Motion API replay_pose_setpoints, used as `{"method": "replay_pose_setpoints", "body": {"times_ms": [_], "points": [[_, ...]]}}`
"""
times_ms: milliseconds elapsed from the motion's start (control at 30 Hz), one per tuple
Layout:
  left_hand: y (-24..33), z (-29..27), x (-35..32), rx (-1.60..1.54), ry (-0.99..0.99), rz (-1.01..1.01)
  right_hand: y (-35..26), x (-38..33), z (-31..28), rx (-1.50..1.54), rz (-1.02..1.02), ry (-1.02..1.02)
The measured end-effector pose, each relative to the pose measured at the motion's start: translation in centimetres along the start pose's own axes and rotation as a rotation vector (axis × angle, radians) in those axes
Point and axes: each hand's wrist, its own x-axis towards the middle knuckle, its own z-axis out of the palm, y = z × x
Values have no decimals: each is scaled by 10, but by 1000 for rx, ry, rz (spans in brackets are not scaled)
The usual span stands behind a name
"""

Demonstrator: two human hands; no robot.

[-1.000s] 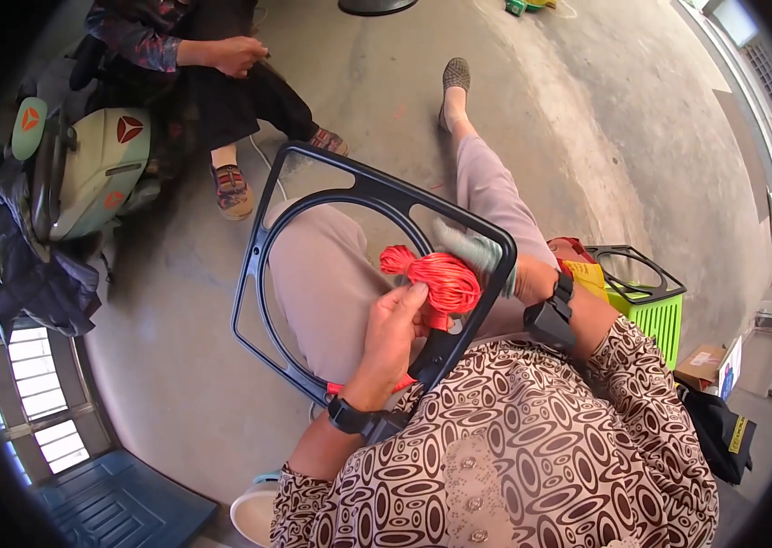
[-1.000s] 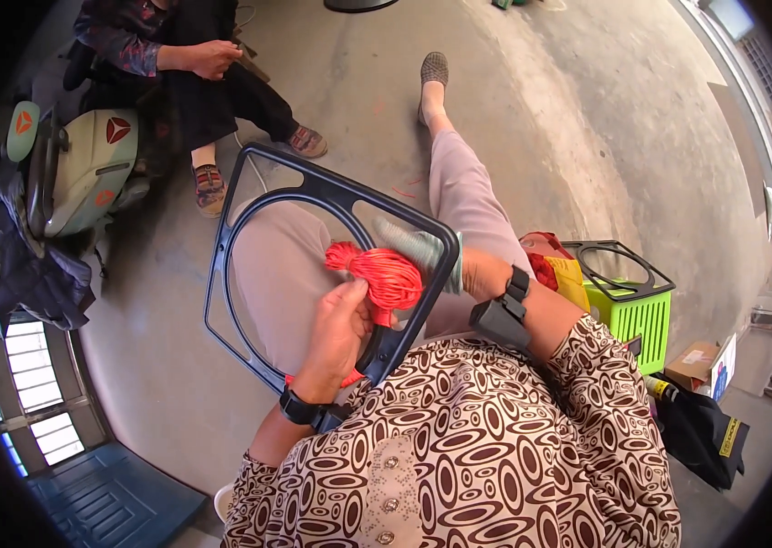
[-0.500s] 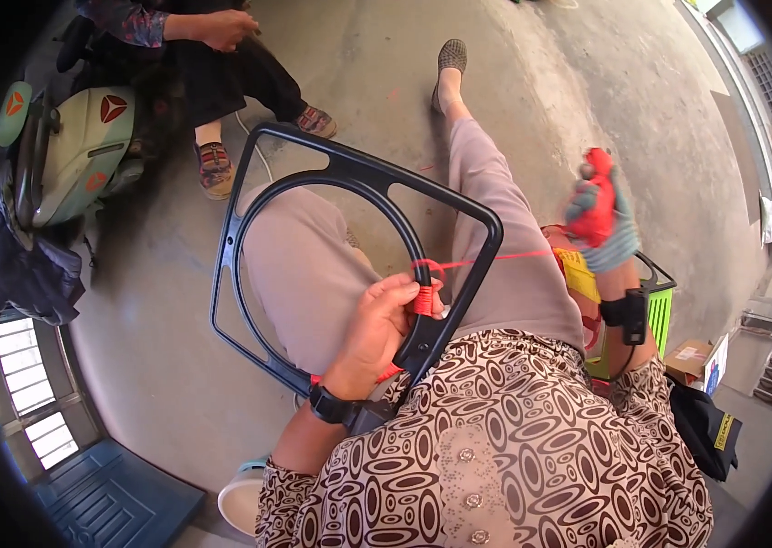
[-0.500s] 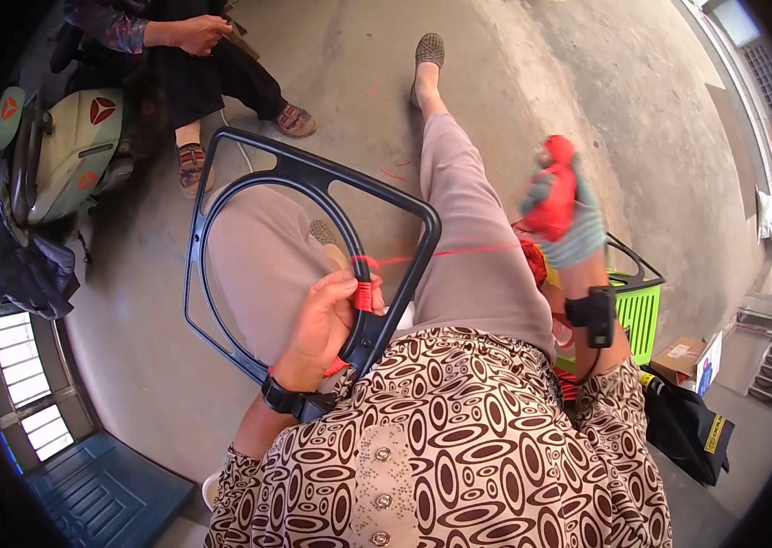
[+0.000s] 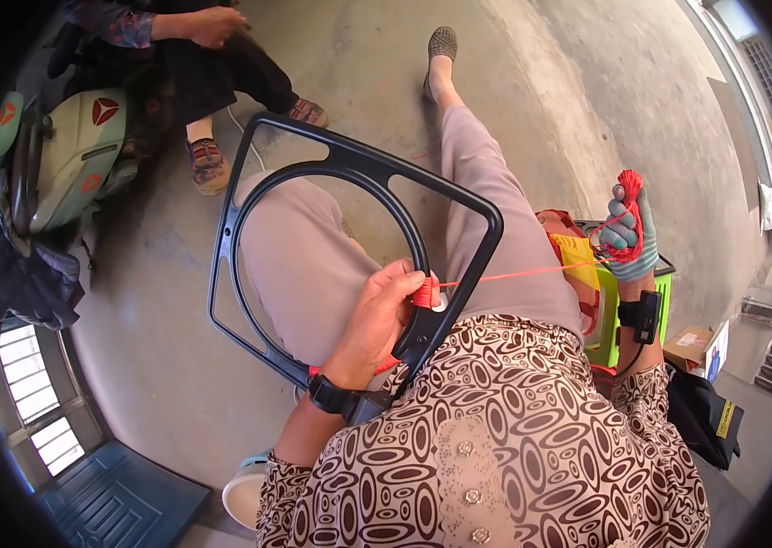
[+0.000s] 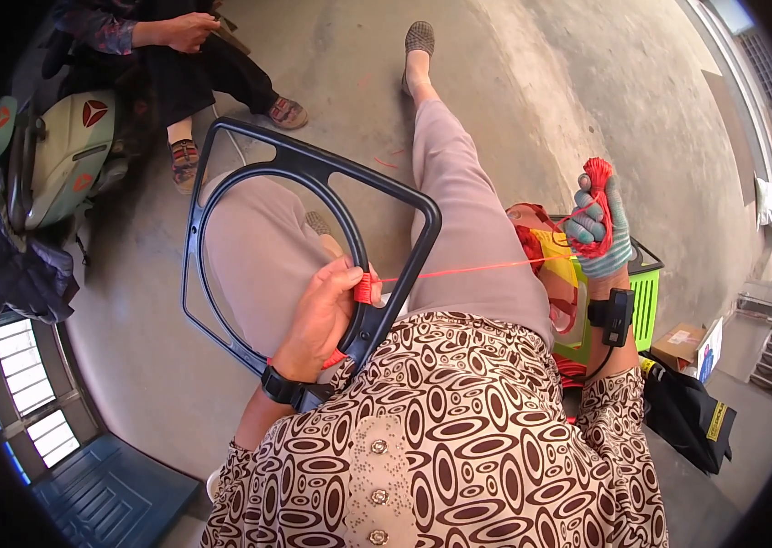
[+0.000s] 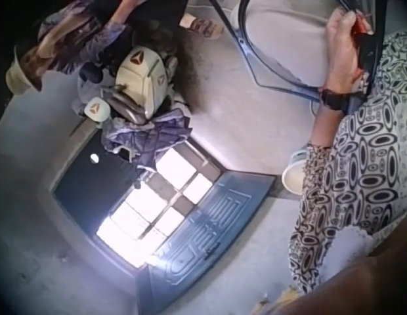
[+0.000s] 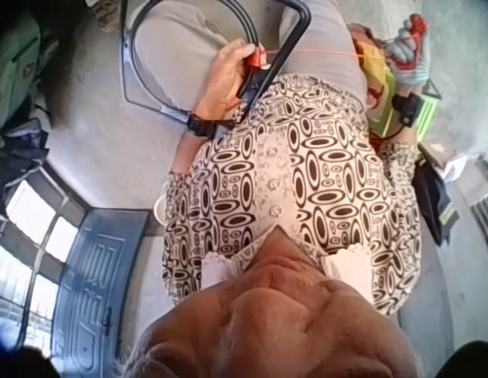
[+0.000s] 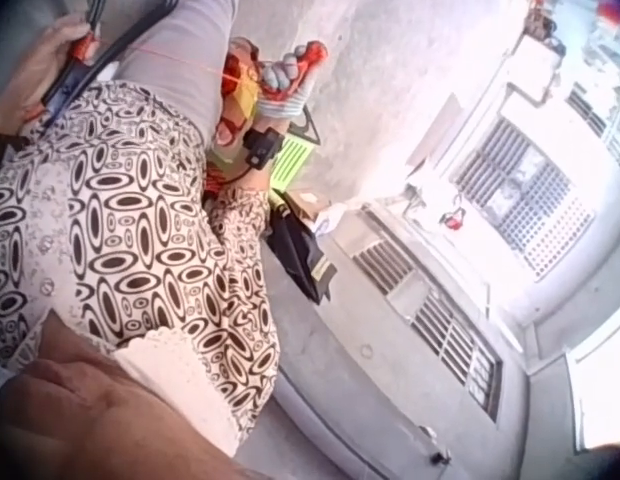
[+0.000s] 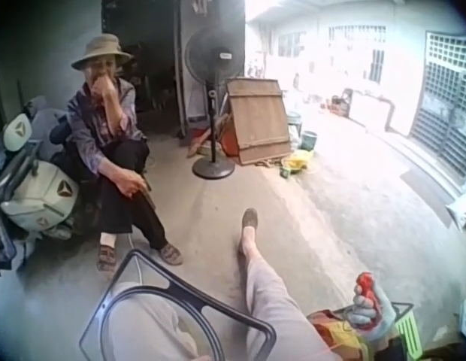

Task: Winding red string or yarn onto a circular plastic frame

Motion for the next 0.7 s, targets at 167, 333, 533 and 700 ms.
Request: {"method": "replay_pose_setpoints", "body": {"times_ms": [167, 333, 533, 700], "points": [[-3, -8, -6, -4, 61, -1, -11, 2, -7, -48, -93, 77], [-5, -5, -6, -18, 77, 27, -29, -3, -16, -135, -101, 68], [1, -6, -7, -13, 71, 29, 13, 15, 5, -512, 55, 466], [-1, -2, -7, 35, 38, 60, 82, 25, 56, -1224, 541, -95]]}}
